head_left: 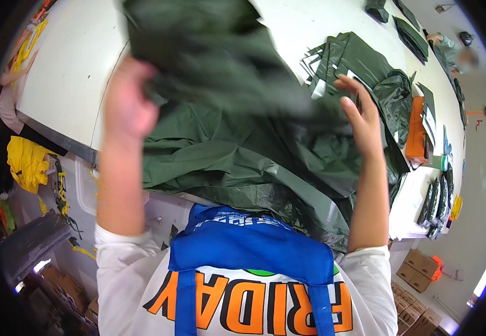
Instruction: The person folds a green jacket on a white table. They smooth the fabric, fold the sleeves and body, and place the folded jacket on a stack of similar items.
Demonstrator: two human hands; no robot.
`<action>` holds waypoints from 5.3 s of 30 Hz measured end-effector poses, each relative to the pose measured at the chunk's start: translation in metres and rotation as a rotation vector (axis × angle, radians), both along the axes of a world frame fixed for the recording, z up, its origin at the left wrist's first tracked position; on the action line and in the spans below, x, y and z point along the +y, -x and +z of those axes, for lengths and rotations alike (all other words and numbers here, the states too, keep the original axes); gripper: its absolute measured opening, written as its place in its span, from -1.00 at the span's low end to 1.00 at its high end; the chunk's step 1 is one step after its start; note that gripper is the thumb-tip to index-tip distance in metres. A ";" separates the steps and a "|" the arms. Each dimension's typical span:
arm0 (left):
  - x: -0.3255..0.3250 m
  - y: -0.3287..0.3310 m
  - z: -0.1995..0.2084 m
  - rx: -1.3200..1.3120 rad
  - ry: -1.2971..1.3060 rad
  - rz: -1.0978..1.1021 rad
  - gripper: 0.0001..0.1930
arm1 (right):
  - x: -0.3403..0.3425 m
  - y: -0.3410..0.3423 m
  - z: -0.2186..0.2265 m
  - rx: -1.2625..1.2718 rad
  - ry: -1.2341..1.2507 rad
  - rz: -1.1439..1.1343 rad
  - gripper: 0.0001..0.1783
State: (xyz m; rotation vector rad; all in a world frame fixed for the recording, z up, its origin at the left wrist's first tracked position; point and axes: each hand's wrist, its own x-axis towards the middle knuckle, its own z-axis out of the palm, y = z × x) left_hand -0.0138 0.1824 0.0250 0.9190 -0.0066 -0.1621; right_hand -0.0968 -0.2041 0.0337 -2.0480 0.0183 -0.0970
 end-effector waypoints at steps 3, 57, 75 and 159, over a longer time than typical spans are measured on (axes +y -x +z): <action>0.088 -0.096 -0.034 -0.013 0.450 -0.150 -0.79 | -0.055 -0.017 -0.006 0.080 0.675 -0.039 -0.31; -0.061 0.132 -0.082 0.310 0.071 0.276 -0.66 | 0.180 -0.030 -0.031 0.613 -0.135 0.619 -0.86; -0.061 0.137 -0.086 0.067 -0.476 0.275 -0.89 | 0.191 -0.072 -0.011 0.133 0.166 0.971 -0.90; -0.043 0.200 -0.089 0.242 -0.023 0.221 -0.55 | 0.167 0.050 -0.046 0.250 0.250 1.086 -0.79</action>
